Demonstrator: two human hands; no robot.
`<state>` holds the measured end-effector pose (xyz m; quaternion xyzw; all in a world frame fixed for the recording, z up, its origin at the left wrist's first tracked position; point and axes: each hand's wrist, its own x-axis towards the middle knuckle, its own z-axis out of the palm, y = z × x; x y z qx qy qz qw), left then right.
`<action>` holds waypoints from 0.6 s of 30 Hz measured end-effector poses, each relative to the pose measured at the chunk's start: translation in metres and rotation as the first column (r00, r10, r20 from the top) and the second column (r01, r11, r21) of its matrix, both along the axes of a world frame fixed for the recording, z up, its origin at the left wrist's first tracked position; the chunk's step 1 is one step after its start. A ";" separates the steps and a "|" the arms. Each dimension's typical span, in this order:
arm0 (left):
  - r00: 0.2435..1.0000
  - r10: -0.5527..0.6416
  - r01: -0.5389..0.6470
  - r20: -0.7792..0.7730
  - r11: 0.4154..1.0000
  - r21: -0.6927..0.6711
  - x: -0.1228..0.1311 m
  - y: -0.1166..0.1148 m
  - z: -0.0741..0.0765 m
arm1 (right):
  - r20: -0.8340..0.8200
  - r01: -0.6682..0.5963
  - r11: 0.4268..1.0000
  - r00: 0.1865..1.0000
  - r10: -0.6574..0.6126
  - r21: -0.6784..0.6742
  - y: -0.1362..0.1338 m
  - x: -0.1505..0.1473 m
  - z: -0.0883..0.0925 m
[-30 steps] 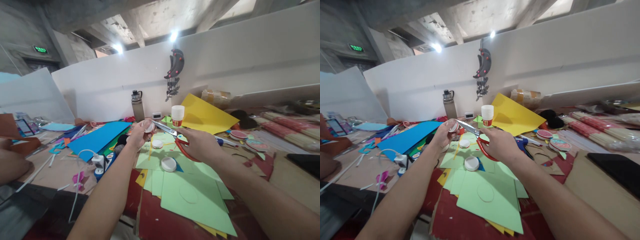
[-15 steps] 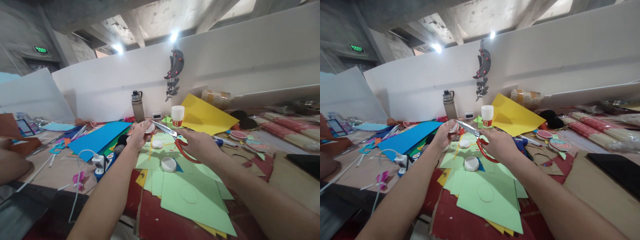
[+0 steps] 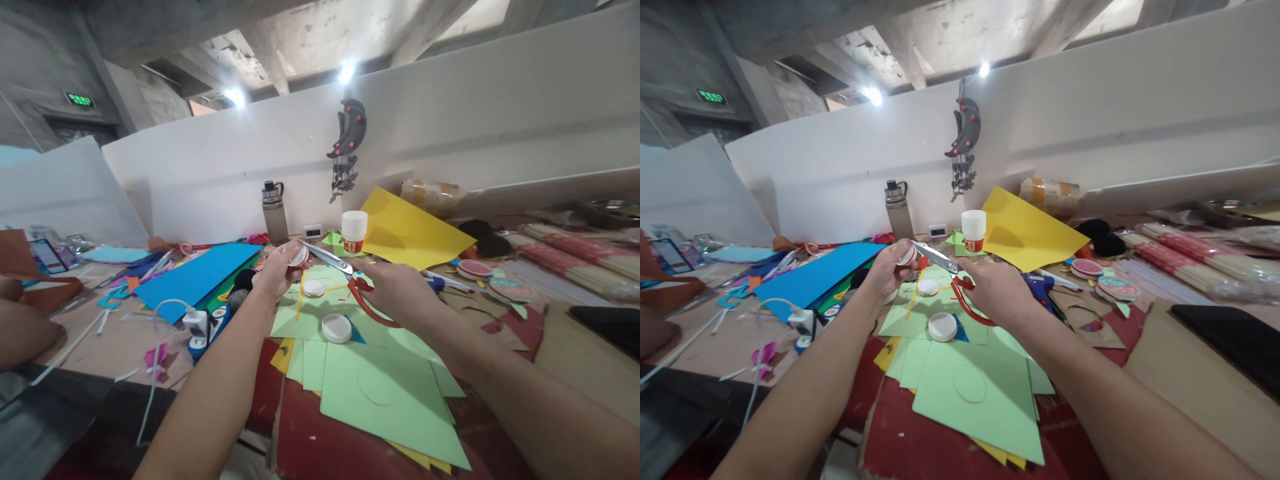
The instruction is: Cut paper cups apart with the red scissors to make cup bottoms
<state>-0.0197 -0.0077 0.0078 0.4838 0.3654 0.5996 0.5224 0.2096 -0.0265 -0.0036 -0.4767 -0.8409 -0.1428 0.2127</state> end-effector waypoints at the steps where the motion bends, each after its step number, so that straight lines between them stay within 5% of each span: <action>1: 1.000 -0.002 0.002 0.006 1.000 -0.006 0.000 0.000 0.000 | 0.004 0.003 1.000 1.000 -0.003 -0.002 0.000 0.000 0.000; 11: 1.000 -0.015 0.015 0.015 1.000 -0.027 -0.004 0.001 0.001 | -0.013 -0.005 0.999 1.000 0.005 -0.054 0.003 0.002 0.001; 18: 1.000 0.021 -0.020 -0.009 0.993 0.118 -0.003 0.002 -0.001 | -0.402 -0.121 0.968 0.915 0.022 -0.221 0.008 0.000 -0.002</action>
